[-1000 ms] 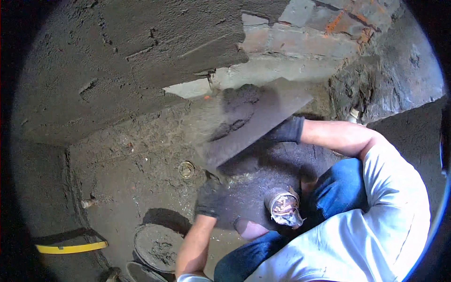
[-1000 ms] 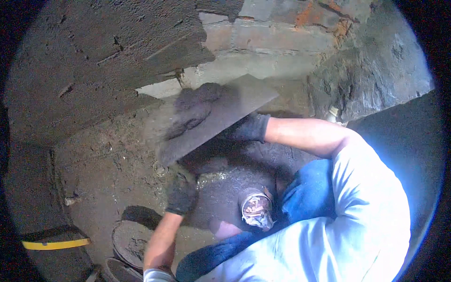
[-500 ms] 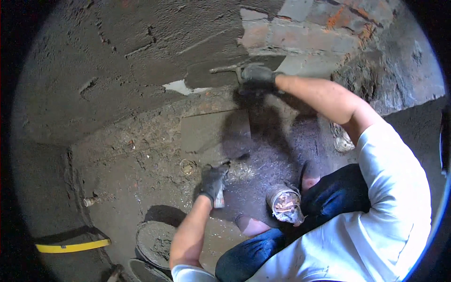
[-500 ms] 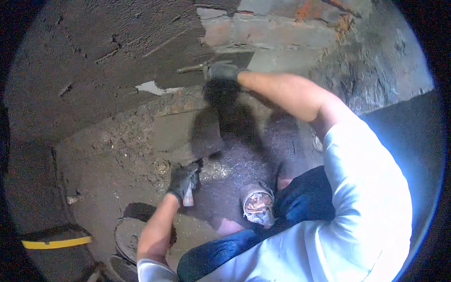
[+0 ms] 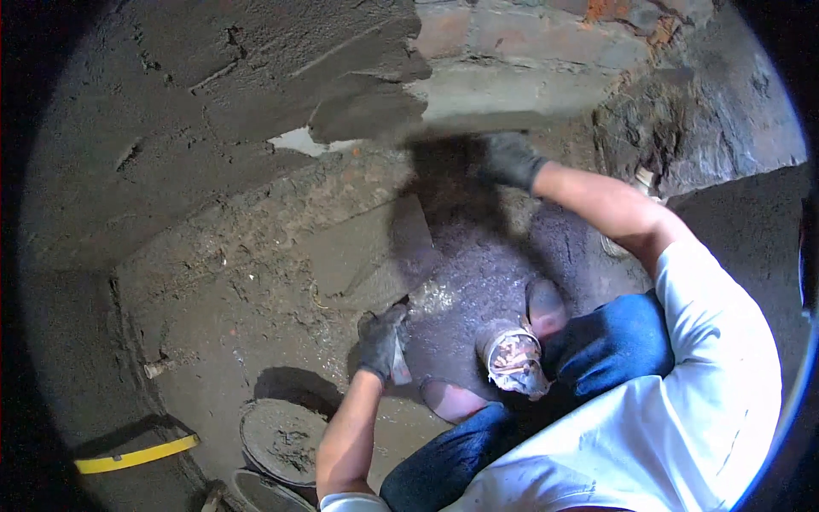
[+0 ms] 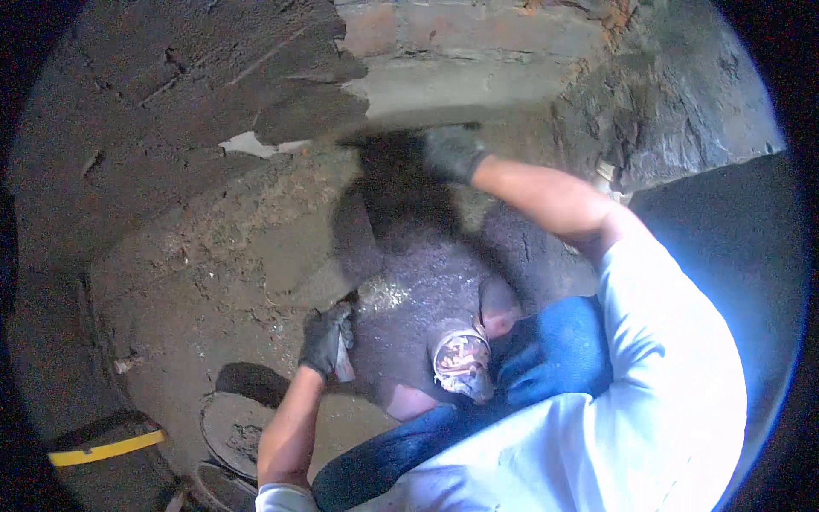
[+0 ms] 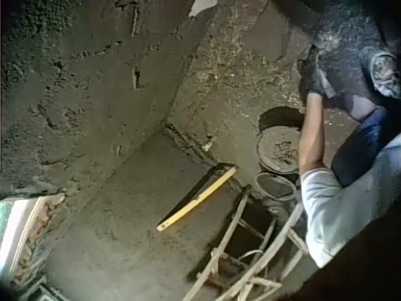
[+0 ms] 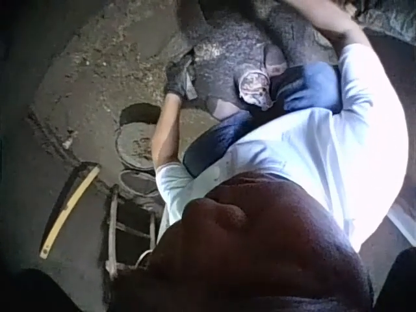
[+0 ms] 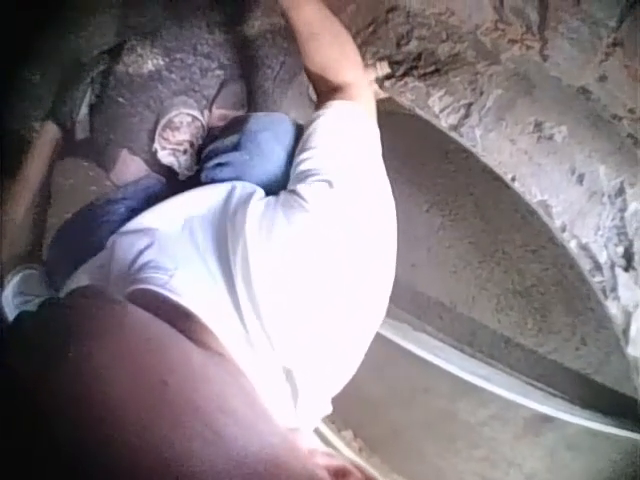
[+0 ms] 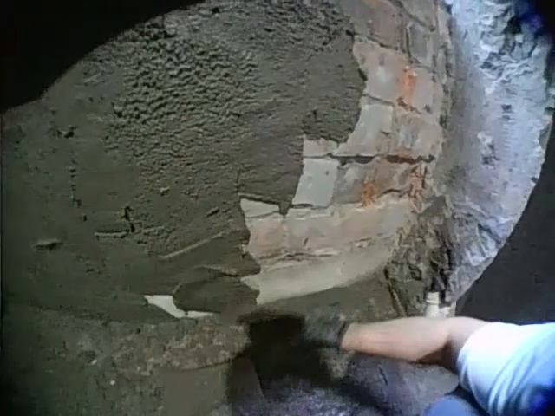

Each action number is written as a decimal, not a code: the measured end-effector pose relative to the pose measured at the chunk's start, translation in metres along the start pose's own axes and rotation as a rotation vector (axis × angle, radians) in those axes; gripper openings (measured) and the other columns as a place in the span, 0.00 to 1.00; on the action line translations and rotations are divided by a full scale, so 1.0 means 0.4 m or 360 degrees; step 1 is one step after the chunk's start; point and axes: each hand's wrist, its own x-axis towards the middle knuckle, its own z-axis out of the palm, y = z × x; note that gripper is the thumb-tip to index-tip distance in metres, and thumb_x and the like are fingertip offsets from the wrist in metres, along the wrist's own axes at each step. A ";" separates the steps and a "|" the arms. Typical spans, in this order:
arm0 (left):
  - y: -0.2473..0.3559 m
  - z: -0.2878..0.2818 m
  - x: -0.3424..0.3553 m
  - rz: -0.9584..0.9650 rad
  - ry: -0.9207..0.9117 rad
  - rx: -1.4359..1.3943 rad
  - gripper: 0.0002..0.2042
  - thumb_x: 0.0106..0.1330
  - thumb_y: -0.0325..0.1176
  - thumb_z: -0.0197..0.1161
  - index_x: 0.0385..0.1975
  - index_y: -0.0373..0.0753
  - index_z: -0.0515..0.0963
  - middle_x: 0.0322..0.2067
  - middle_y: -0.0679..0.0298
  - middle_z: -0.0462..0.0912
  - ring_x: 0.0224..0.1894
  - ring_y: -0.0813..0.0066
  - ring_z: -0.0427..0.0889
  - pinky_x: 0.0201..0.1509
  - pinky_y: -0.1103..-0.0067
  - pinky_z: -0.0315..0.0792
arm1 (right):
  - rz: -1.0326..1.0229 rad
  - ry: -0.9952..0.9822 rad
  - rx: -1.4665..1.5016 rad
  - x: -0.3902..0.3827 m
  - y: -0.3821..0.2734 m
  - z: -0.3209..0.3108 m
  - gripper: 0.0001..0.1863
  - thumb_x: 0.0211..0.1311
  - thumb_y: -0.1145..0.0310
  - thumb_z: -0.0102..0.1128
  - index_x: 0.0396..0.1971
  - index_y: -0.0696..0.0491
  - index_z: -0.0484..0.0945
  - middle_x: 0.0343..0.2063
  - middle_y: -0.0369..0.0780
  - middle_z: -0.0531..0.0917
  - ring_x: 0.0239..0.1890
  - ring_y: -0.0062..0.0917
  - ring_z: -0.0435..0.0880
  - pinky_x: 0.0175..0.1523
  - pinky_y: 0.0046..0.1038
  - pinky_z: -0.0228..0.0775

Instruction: Plastering a brick wall using a trowel and hawk.

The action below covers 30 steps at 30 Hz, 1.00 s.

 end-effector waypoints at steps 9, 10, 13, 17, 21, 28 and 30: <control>0.043 0.093 -0.026 0.0115 0.0019 -0.0170 0.05 0.58 0.35 0.61 0.23 0.43 0.75 0.12 0.73 0.69 0.10 0.82 0.65 0.13 0.82 0.58 | -0.0119 0.0667 0.1239 0.188 0.000 0.260 0.20 0.47 0.52 0.59 0.34 0.52 0.81 0.32 0.50 0.81 0.41 0.42 0.79 0.47 0.38 0.68; 0.045 0.101 -0.023 0.0141 -0.0009 -0.0172 0.06 0.57 0.37 0.62 0.22 0.44 0.76 0.12 0.73 0.69 0.11 0.83 0.64 0.13 0.82 0.57 | -0.0144 0.0370 0.0886 0.203 -0.015 0.218 0.19 0.49 0.52 0.58 0.31 0.52 0.82 0.33 0.49 0.81 0.39 0.43 0.79 0.45 0.39 0.69; 0.048 0.091 -0.014 0.0068 0.0071 -0.0137 0.09 0.59 0.37 0.60 0.19 0.46 0.73 0.11 0.73 0.68 0.09 0.82 0.63 0.13 0.82 0.56 | -0.0283 0.0072 0.0526 0.158 -0.095 0.034 0.16 0.52 0.55 0.56 0.28 0.53 0.82 0.32 0.48 0.82 0.35 0.43 0.80 0.39 0.40 0.71; 0.076 0.131 0.046 0.0075 0.0035 -0.0116 0.10 0.59 0.39 0.60 0.18 0.46 0.73 0.11 0.72 0.68 0.09 0.80 0.64 0.12 0.81 0.57 | -0.0368 0.0461 0.0155 0.088 -0.025 -0.057 0.16 0.48 0.55 0.57 0.26 0.52 0.82 0.27 0.46 0.82 0.31 0.42 0.81 0.37 0.39 0.72; 0.123 0.170 0.072 0.0083 -0.0078 -0.0154 0.11 0.59 0.40 0.60 0.17 0.45 0.73 0.10 0.71 0.67 0.09 0.78 0.65 0.13 0.79 0.60 | -0.0371 0.0759 0.0030 0.008 0.032 -0.078 0.17 0.48 0.54 0.57 0.26 0.54 0.81 0.27 0.47 0.82 0.30 0.41 0.81 0.35 0.43 0.71; 0.142 0.167 0.140 0.0170 -0.0114 -0.0174 0.14 0.60 0.43 0.56 0.16 0.43 0.72 0.10 0.66 0.68 0.11 0.72 0.69 0.14 0.73 0.63 | -0.0365 -0.0412 0.0519 -0.099 -0.151 -0.030 0.19 0.50 0.53 0.55 0.24 0.56 0.77 0.22 0.50 0.78 0.29 0.45 0.78 0.37 0.44 0.68; 0.167 0.159 0.095 0.0459 0.0079 -0.0055 0.15 0.60 0.43 0.55 0.16 0.42 0.72 0.10 0.65 0.69 0.12 0.71 0.70 0.17 0.72 0.64 | -0.0463 -0.0468 0.0408 -0.139 -0.175 -0.063 0.19 0.49 0.52 0.55 0.25 0.55 0.78 0.23 0.50 0.78 0.30 0.46 0.78 0.37 0.44 0.68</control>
